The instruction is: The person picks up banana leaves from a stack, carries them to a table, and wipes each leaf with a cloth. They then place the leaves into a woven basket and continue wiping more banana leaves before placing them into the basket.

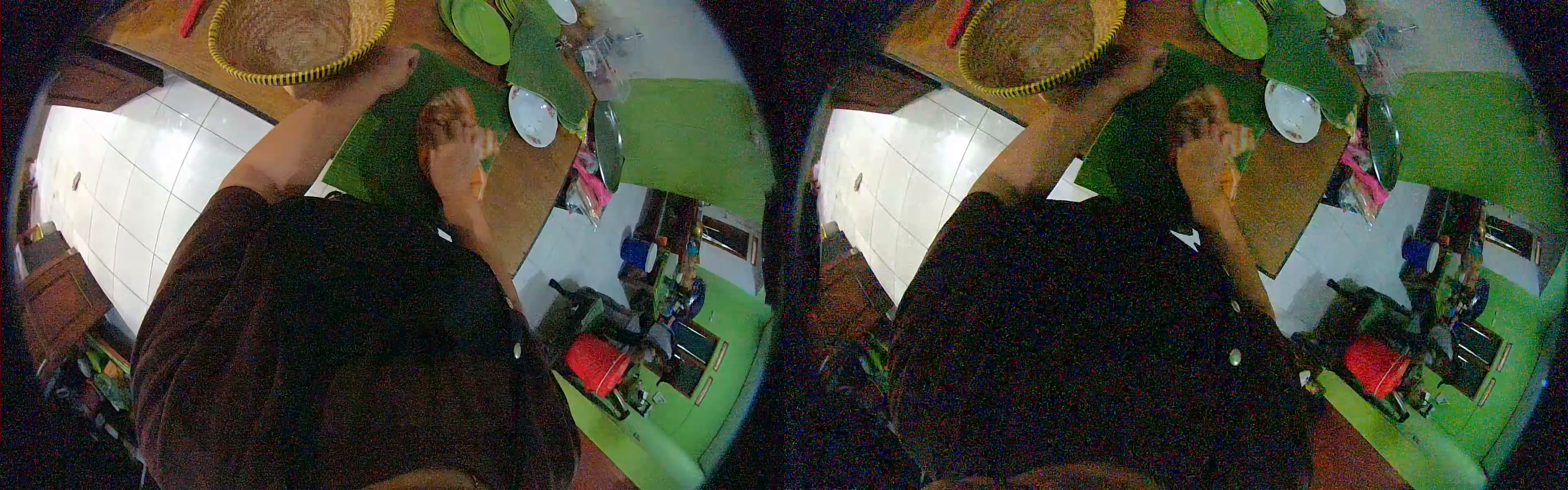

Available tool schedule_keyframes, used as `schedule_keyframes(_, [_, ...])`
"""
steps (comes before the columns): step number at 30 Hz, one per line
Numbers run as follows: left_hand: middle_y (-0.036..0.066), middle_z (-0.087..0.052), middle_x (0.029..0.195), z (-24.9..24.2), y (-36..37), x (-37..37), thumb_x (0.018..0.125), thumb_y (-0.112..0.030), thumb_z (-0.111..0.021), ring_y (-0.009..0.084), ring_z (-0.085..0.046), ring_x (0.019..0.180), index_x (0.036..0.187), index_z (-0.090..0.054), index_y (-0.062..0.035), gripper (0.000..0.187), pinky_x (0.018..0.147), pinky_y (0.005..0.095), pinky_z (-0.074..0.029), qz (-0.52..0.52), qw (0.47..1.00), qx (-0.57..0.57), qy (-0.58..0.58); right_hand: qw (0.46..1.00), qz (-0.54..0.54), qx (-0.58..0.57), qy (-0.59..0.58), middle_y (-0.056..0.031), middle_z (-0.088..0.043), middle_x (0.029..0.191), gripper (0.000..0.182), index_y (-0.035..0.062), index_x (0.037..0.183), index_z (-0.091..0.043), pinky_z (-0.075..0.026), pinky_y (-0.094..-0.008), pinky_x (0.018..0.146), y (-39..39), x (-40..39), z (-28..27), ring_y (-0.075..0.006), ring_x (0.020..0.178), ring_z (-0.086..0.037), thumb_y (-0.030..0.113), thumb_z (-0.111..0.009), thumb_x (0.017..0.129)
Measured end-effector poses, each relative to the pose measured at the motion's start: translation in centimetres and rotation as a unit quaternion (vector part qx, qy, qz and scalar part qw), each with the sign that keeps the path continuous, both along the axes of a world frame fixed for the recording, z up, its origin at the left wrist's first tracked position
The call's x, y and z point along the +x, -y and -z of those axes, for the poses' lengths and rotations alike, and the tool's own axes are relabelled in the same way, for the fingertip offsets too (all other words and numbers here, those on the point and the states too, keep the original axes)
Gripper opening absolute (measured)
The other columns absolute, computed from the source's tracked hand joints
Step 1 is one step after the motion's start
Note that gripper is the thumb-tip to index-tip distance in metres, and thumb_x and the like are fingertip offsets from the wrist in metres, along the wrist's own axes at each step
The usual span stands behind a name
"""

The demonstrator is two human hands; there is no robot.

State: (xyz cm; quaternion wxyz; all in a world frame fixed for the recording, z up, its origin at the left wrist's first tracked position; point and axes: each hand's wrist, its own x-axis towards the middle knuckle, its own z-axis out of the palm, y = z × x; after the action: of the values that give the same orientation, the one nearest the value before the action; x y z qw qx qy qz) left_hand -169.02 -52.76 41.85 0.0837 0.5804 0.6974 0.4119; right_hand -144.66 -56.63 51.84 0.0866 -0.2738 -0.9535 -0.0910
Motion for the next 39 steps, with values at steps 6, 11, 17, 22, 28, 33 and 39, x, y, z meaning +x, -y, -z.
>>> schedule_keyframes(6, [0.017,-0.055,0.069,-0.4,0.4,-0.3,0.077,-0.014,-0.055,0.0320,-0.056,0.066,0.075,-0.054,-0.0064,0.008,0.060,0.0445,-0.043,-0.001,0.999,-0.003,-0.038,0.994,0.018,-0.084,0.064,-0.0181,-0.054,0.111,0.023,0.0103,0.100,-0.064,-0.033,-0.0535,0.094,0.4,3.7,-0.8,-0.0377,0.107,-0.048,0.019,-0.059,0.080])
schedule_keyframes(11, [0.017,-0.056,0.070,-0.8,0.5,-0.2,0.076,-0.015,-0.056,0.0317,-0.056,0.067,0.075,-0.055,-0.0074,0.008,0.060,0.0448,-0.043,0.008,1.000,0.004,-0.008,0.990,0.042,-0.132,-0.021,-0.0193,-0.054,0.110,0.021,0.0083,0.100,-0.064,-0.034,-0.0554,0.092,-0.2,6.3,-0.3,-0.0379,0.105,-0.049,0.017,-0.057,0.081])
schedule_keyframes(17, [0.016,-0.057,0.072,2.8,-2.4,-1.6,0.076,-0.015,-0.055,0.0329,-0.057,0.070,0.077,-0.056,-0.0097,0.006,0.061,0.0445,-0.043,0.025,0.998,-0.034,0.043,0.981,-0.166,-0.061,-0.079,-0.0199,-0.051,0.116,0.025,0.0081,0.104,-0.062,-0.033,-0.0534,0.094,0.6,-4.1,4.6,-0.0370,0.109,-0.047,0.015,-0.056,0.081])
schedule_keyframes(22, [0.018,-0.058,0.075,-1.9,0.6,-0.3,0.079,-0.015,-0.052,0.0347,-0.058,0.072,0.080,-0.057,-0.0076,0.009,0.065,0.0461,-0.045,0.013,0.996,-0.083,-0.030,0.939,-0.324,-0.076,-0.088,-0.0145,-0.053,0.113,0.027,0.0112,0.106,-0.062,-0.032,-0.0512,0.095,2.8,-4.0,1.1,-0.0369,0.109,-0.047,0.016,-0.057,0.080])
schedule_keyframes(28, [0.019,-0.060,0.080,-5.8,1.8,1.4,0.083,-0.017,-0.050,0.0362,-0.060,0.078,0.087,-0.058,-0.0074,0.013,0.069,0.0478,-0.047,-0.034,0.983,-0.163,-0.076,0.937,-0.319,-0.131,-0.059,-0.0125,-0.053,0.111,0.026,0.0140,0.106,-0.061,-0.035,-0.0544,0.087,0.8,-1.9,1.2,-0.0351,0.108,-0.048,0.016,-0.057,0.080])
schedule_keyframes(33, [0.017,-0.062,0.082,-4.7,1.8,0.7,0.081,-0.018,-0.054,0.0361,-0.060,0.077,0.088,-0.058,-0.0090,0.012,0.067,0.0470,-0.046,-0.025,0.982,-0.182,-0.049,0.969,-0.223,-0.078,-0.077,-0.0130,-0.053,0.107,0.026,0.0136,0.106,-0.060,-0.037,-0.0543,0.081,0.2,-5.9,2.5,-0.0337,0.105,-0.049,0.020,-0.056,0.081])
schedule_keyframes(39, [0.014,-0.064,0.088,-5.1,1.1,0.3,0.078,-0.022,-0.062,0.0343,-0.061,0.085,0.095,-0.059,-0.0128,0.019,0.071,0.0484,-0.048,-0.006,0.968,-0.240,-0.069,0.917,-0.382,-0.119,-0.006,-0.0127,-0.054,0.102,0.027,0.0138,0.105,-0.061,-0.038,-0.0507,0.078,1.2,0.5,2.5,-0.0324,0.102,-0.050,0.021,-0.057,0.079])
